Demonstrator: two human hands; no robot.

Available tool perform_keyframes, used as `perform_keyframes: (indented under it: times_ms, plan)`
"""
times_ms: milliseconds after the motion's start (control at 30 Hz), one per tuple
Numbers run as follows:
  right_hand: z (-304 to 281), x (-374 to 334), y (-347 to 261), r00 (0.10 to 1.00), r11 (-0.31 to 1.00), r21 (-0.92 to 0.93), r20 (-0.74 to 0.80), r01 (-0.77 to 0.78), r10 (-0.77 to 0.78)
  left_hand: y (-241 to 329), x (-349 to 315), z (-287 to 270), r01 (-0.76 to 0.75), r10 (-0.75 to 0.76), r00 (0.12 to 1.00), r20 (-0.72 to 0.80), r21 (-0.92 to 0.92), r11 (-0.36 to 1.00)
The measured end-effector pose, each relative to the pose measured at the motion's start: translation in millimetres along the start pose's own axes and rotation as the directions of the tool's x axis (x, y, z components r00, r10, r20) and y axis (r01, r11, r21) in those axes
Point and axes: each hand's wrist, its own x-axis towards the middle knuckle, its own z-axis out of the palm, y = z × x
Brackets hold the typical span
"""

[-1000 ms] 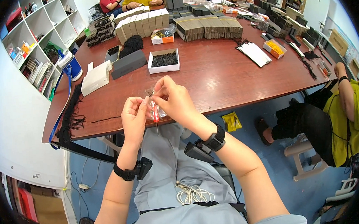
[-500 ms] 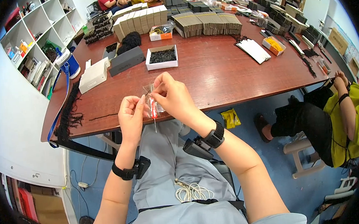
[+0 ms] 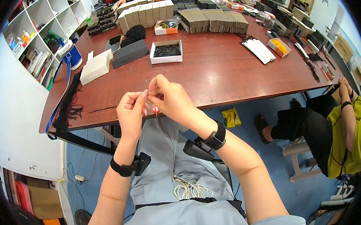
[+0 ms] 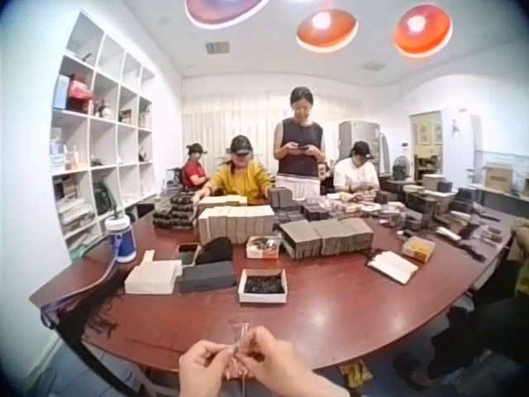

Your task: The recorder is assembling small plastic components onto wires at a production table.

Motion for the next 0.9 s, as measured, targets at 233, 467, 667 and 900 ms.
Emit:
perform_keyframes:
  times_ms: [233,467,667,900]
  plan:
    - [17.1,-4.8,-15.5,0.988,0.988,-0.124,0.106,-0.096,0.109,20.8,-32.5,-29.1,-0.117,0.084,0.942,-0.324,-0.083,0.99]
    - [88.8,28.3,-23.1,0.985,0.903,-0.421,0.172,0.081,-0.009,27.3,-59.1,-63.4,-0.132,0.059,0.87,-0.49,-0.117,0.984]
    - [147.2,35.7,-19.3,0.997,0.856,-0.516,0.072,0.008,0.034,20.7,-65.8,-79.1,-0.14,0.002,0.833,-0.553,-0.207,0.968]
    - [137.9,11.1,-10.8,0.995,0.952,-0.303,-0.08,0.031,-0.058,18.0,-61.6,-90.5,-0.127,-0.079,0.773,-0.629,-0.277,0.952]
